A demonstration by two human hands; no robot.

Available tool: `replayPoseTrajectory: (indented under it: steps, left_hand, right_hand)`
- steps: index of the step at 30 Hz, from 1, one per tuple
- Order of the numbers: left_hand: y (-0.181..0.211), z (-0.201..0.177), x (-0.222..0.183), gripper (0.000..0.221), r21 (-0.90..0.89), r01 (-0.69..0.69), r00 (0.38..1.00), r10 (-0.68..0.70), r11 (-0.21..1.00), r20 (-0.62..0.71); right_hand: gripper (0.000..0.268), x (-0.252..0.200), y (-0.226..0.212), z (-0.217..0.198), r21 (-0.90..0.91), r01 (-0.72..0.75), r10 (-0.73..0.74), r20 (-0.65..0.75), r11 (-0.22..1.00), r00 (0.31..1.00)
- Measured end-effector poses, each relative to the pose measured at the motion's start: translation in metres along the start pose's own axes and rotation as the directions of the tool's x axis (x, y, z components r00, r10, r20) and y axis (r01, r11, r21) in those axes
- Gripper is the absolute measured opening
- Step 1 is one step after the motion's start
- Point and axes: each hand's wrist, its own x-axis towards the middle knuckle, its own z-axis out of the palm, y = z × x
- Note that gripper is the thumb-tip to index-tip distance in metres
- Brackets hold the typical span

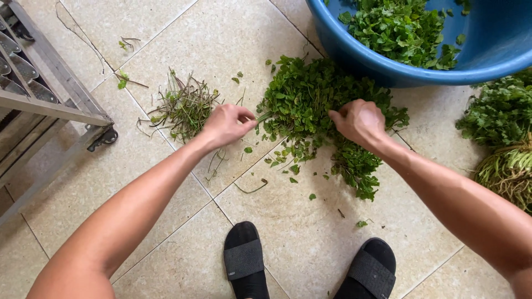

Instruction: The person sorts and picks fresh herb leaves from their stems for food preparation.

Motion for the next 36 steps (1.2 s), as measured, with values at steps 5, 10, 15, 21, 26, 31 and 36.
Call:
replayPoseTrajectory:
  steps: [5,10,15,21,26,31,36]
  left_hand:
    - [0.015,0.012,0.014,0.028,-0.063,-0.044,0.996,0.049,0.997,0.071]
    - [0.054,0.004,0.01,0.031,-0.274,-0.042,0.998,0.054,0.961,0.035]
    - [0.1,-0.008,0.002,0.039,-0.394,-0.224,0.972,0.176,0.891,-0.156]
    - [0.122,0.013,0.017,0.037,-0.343,-0.453,0.886,0.377,0.823,-0.269]
    - [0.12,0.021,0.034,0.024,-0.566,-0.413,0.909,0.358,0.714,-0.212]
    - [0.124,0.003,0.028,0.02,-0.68,-0.36,0.912,0.393,0.638,-0.115]
    - [0.113,-0.022,0.015,0.021,-0.653,-0.211,0.966,0.257,0.727,-0.026]
  right_hand:
    - [0.031,0.021,0.008,0.01,0.103,0.235,-0.227,-0.087,0.967,0.97]
    - [0.035,0.0,-0.012,-0.043,0.224,0.322,-0.302,-0.118,0.92,0.946]
    - [0.033,-0.011,-0.019,-0.068,0.386,0.439,-0.352,-0.278,0.811,0.894]
    - [0.033,-0.02,-0.025,-0.082,0.458,0.461,-0.316,-0.359,0.76,0.878]
    - [0.037,-0.018,-0.021,-0.084,0.485,0.636,-0.512,-0.377,0.601,0.772]
    - [0.039,-0.021,-0.024,-0.104,0.258,0.628,-0.617,-0.134,0.734,0.776]
    - [0.047,-0.002,0.009,-0.138,0.588,0.354,-0.402,-0.053,0.728,0.914]
